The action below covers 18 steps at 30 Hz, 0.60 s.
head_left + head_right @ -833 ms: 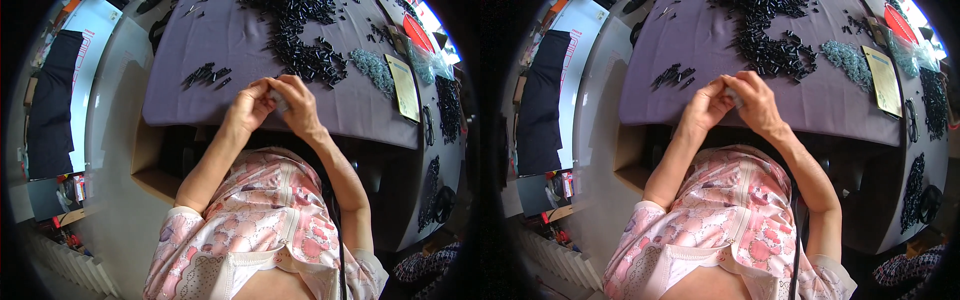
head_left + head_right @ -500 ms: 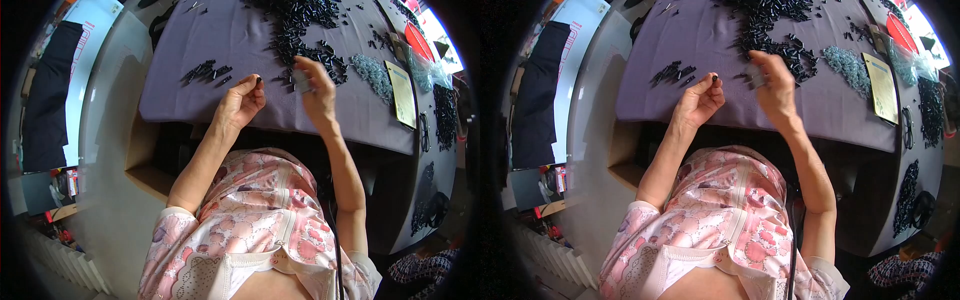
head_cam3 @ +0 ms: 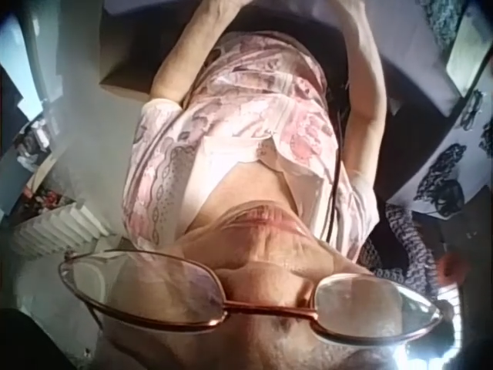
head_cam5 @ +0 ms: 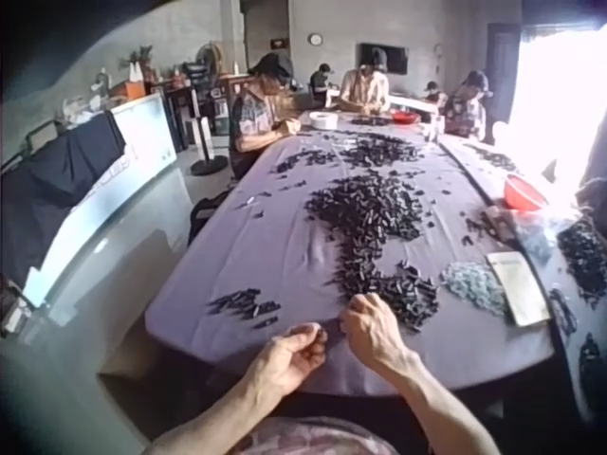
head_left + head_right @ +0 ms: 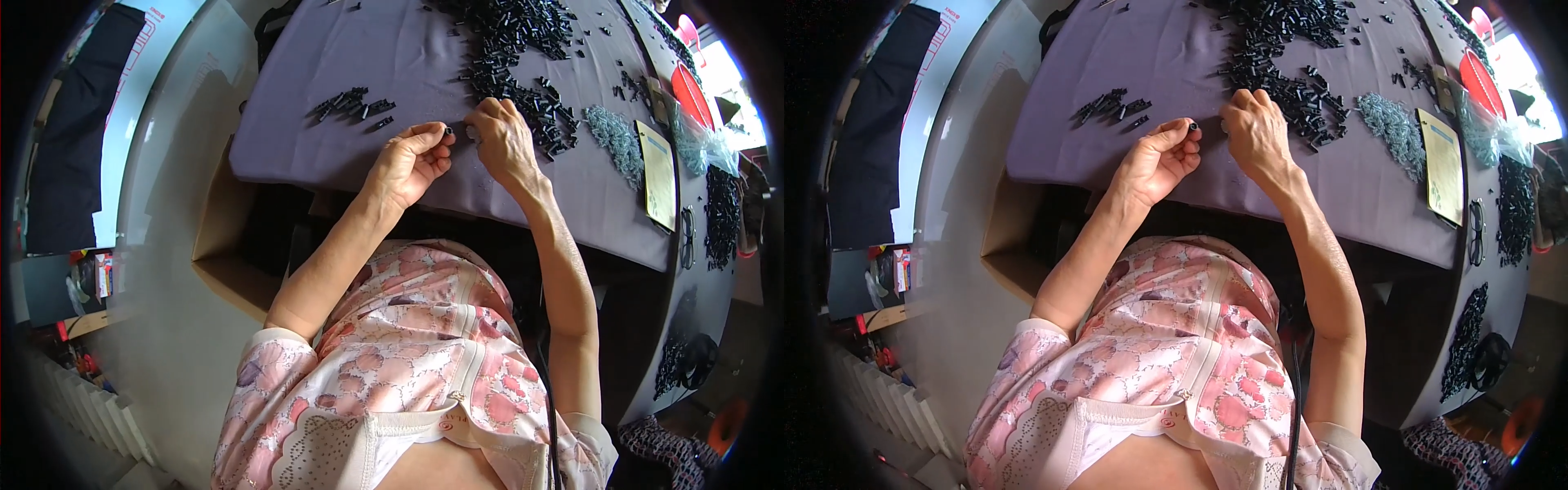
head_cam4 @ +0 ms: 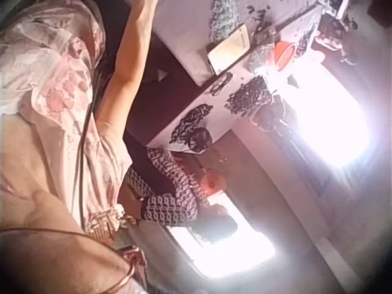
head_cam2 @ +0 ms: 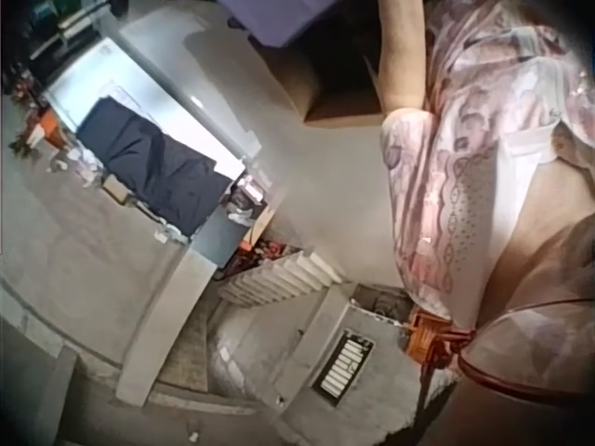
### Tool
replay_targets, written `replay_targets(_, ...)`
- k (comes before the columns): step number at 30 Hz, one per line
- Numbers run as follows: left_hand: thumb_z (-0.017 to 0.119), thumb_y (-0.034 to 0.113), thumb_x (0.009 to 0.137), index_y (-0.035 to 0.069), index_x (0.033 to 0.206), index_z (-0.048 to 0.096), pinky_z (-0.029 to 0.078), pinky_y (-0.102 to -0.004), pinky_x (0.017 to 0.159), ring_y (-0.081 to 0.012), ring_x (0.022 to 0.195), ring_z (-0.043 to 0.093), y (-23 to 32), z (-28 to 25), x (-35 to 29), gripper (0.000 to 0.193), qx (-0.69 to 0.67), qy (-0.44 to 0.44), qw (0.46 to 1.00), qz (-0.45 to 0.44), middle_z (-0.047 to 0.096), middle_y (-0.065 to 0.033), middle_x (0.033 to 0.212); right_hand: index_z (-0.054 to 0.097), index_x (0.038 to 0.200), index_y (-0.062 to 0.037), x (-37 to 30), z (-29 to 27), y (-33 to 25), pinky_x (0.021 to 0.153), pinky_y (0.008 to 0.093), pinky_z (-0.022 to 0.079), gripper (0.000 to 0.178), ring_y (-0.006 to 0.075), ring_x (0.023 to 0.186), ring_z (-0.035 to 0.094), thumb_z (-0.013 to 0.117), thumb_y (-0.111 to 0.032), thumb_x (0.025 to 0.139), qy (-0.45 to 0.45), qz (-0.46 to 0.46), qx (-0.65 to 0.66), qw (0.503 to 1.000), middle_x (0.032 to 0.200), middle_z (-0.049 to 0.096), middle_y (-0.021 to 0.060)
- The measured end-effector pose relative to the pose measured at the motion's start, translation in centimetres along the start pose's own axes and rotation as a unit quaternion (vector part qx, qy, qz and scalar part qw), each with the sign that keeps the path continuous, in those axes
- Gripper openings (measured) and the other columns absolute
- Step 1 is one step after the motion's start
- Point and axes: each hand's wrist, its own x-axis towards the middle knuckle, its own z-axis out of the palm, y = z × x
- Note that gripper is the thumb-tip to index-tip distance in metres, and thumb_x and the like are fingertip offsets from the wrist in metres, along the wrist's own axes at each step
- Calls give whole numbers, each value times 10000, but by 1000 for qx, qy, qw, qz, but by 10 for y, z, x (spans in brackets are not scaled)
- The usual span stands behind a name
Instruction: Assembling small black plastic components into a mesh container.
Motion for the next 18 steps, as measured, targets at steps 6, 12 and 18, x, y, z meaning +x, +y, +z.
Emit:
replay_targets(6, 634, 107, 826, 52, 905, 626, 468, -279, 668, -140, 700, 550, 0, -2, -2, 96, 4, 5, 1000, 10, 626, -70, 822, 568, 925, -49, 3, -14, -8, 731, 355, 464, 296, 282, 823, 565, 537, 81, 661, 22, 35, 55, 998, 850, 560, 102)
replay_targets(12, 624, 115, 837, 53, 920, 617, 465, -281, 649, -133, 686, 563, -2, 4, -5, 104, 23, 18, 999, 19, 634, -69, 824, 609, 1049, -15, -7, -14, -23, 716, 240, 491, 364, 131, 814, 618, 520, 140, 732, 65, 203, 462, 861, 862, 642, 67)
replay_targets(18, 632, 121, 834, 66, 909, 612, 466, -288, 646, -130, 684, 567, -4, 4, -5, 95, 37, 27, 999, 22, 635, -64, 821, 650, 1000, -1, -15, -13, -38, 686, 215, 491, 249, 91, 741, 613, 557, 93, 789, 114, 271, 568, 769, 851, 666, 48)
